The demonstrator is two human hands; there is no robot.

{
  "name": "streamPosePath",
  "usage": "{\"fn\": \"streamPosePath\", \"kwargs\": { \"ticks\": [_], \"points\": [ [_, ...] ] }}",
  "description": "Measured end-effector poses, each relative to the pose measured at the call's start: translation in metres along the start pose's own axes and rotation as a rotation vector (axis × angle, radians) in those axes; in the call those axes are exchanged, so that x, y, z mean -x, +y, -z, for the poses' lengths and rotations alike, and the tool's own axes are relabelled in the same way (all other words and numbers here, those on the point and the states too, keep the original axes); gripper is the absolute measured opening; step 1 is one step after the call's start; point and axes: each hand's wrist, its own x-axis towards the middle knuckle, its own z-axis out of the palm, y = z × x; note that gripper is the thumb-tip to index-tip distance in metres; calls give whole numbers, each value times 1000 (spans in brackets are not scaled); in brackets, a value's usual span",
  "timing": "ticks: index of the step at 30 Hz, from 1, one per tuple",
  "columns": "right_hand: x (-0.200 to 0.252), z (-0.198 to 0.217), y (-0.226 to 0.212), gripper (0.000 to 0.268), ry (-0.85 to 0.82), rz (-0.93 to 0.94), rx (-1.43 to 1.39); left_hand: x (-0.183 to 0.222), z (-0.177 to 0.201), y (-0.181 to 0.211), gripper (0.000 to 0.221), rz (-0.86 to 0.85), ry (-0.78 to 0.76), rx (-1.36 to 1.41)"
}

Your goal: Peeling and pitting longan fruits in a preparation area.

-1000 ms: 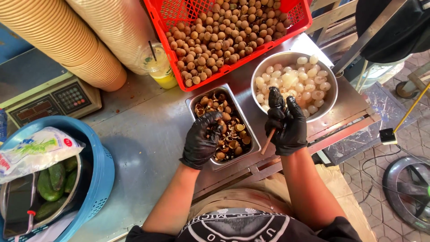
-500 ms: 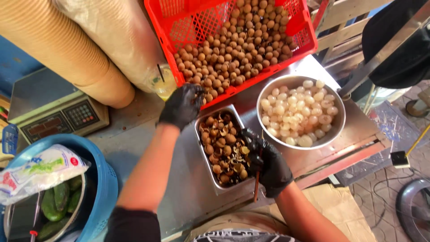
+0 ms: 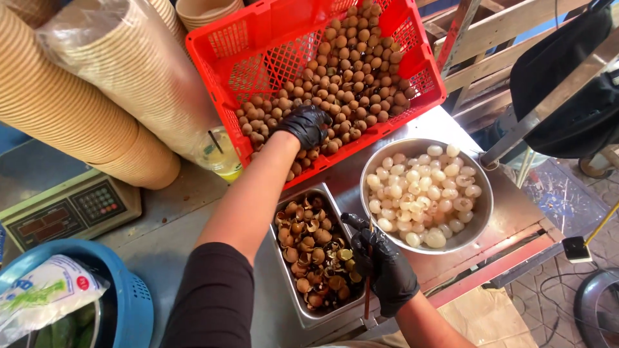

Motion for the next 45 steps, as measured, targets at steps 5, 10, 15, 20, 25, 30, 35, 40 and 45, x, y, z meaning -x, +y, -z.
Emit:
{"fn": "streamPosePath", "kwargs": {
  "ticks": [5,10,15,20,25,30,35,40,45],
  "points": [
    [-12,17,-1,43,22,147,117,40,42,2,31,131,-314,-27],
    [-16,12,12,35,-88,371,308,108,75,16,40,102,-476,-21],
    [4,5,10,58,-73,-5,-178,139,84,32,40,270,-294,456],
    [30,8,9,57,-67,245,181,144,33,-21,30,29,80,478],
    [46,-18,-5,53,-33,74,-92,164,67,34,19,-165,166,436],
    [36,-11,18,50,-26,5,-66,138,68,30,28,89,-67,190],
    [34,-2,19,47,-53,11,-12,98,21,2,41,35,-136,30],
    [39,6,21,45,-112,210,172,105,28,12,25,48,-91,-65],
    [49,-4,29,33,-81,336,266,155,12,30,32,-111,423,822]
  ]
}}
